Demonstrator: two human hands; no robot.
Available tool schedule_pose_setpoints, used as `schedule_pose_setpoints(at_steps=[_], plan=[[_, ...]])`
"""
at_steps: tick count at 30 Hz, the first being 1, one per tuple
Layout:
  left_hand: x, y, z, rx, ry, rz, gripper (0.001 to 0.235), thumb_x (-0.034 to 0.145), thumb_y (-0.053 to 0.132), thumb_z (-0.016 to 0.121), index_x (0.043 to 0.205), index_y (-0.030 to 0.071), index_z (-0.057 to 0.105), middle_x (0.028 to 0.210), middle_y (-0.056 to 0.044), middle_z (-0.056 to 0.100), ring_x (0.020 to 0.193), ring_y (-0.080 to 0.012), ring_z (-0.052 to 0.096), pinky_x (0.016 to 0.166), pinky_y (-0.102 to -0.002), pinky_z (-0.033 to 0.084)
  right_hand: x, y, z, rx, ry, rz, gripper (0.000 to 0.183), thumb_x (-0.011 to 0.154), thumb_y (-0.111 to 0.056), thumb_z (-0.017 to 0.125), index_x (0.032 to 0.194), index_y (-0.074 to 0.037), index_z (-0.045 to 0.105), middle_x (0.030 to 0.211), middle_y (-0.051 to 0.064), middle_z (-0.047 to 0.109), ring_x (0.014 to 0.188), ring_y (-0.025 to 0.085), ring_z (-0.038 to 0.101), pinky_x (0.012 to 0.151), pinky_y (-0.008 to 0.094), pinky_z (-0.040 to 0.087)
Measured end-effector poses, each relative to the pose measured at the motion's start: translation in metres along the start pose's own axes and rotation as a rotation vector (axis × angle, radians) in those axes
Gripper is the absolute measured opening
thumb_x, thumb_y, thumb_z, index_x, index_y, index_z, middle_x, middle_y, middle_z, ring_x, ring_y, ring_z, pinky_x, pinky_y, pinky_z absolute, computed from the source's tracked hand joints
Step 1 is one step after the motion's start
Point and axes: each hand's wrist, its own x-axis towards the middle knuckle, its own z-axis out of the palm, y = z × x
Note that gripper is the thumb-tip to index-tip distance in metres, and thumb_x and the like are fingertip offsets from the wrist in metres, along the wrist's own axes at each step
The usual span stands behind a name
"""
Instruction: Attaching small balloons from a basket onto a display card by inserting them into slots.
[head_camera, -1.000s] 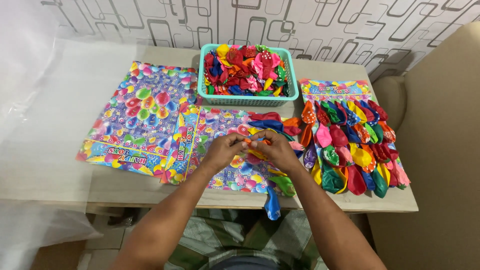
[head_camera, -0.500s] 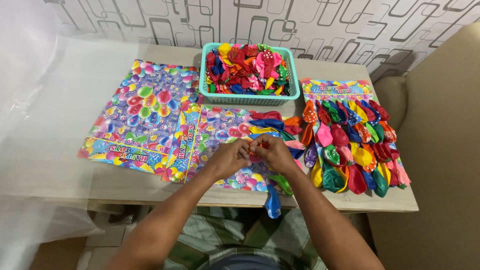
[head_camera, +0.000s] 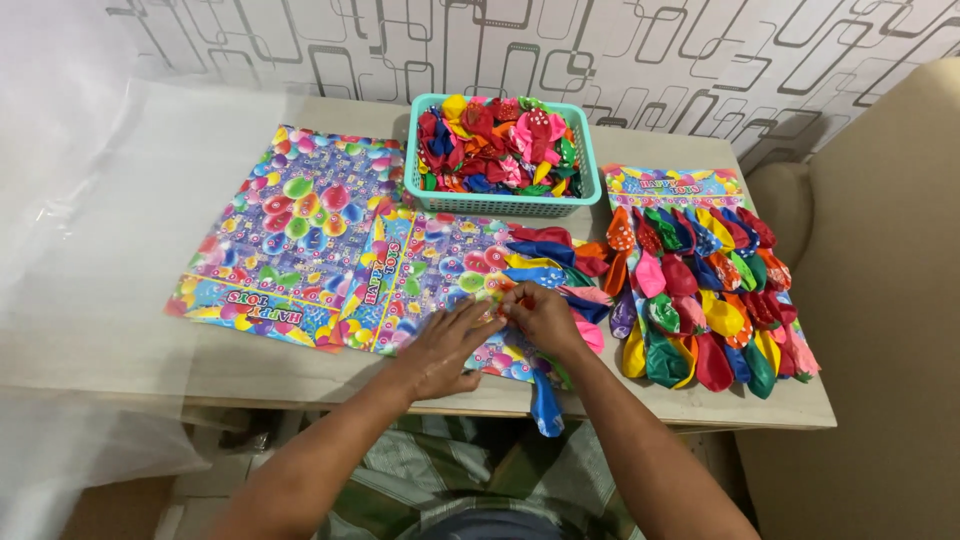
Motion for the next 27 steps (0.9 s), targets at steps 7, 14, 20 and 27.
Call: schedule_pose_setpoints(at_steps=[7, 14, 20, 27], plan=[[0.005, 0.005, 0.013, 0.149, 0.055, -0.115, 0.077, 0.085, 0.007, 0.06, 0.158, 0.013, 0.033, 0.167, -0.022, 0.015, 0.152, -0.0434, 0.022, 0.115, -0.057, 0.032, -0.006, -0.01, 0.004, -0.016, 0.042, 0.046, 0.012, 0.091, -0.011, 0.076, 0.103, -0.008, 0.076, 0.081, 0.011, 0.074, 0.068, 0.019, 0.074, 0.063, 0.028, 0.058], [0.011, -0.006, 0.056, 0.262, 0.311, -0.15, 0.059, 0.089, -0.001, 0.047, 0.147, 0.002, 0.049, 0.164, -0.025, 0.028, 0.152, -0.0432, 0.025, 0.109, -0.062, 0.035, -0.008, -0.015, 0.006, -0.033, 0.1, 0.068, 0.013, 0.091, -0.012, 0.076, 0.102, -0.007, 0.077, 0.078, 0.014, 0.073, 0.066, 0.021, 0.074, 0.06, 0.031, 0.058], [0.009, 0.001, 0.049, 0.278, 0.401, -0.108, 0.054, 0.092, -0.001, 0.047, 0.146, 0.001, 0.05, 0.163, -0.026, 0.03, 0.151, -0.0454, 0.025, 0.105, -0.069, 0.034, -0.007, -0.014, 0.006, -0.054, 0.093, 0.103, 0.011, 0.09, -0.014, 0.077, 0.099, -0.009, 0.078, 0.07, 0.012, 0.072, 0.059, 0.021, 0.071, 0.051, 0.029, 0.057], [0.008, 0.003, 0.047, 0.258, 0.336, -0.133, 0.054, 0.094, -0.001, 0.046, 0.148, 0.004, 0.048, 0.166, -0.024, 0.025, 0.154, -0.0447, 0.019, 0.107, -0.072, 0.031, -0.016, -0.033, -0.001, -0.26, 0.033, 0.076, 0.032, 0.08, -0.023, 0.084, 0.111, -0.016, 0.08, 0.091, 0.022, 0.075, 0.091, 0.038, 0.074, 0.075, 0.043, 0.057]])
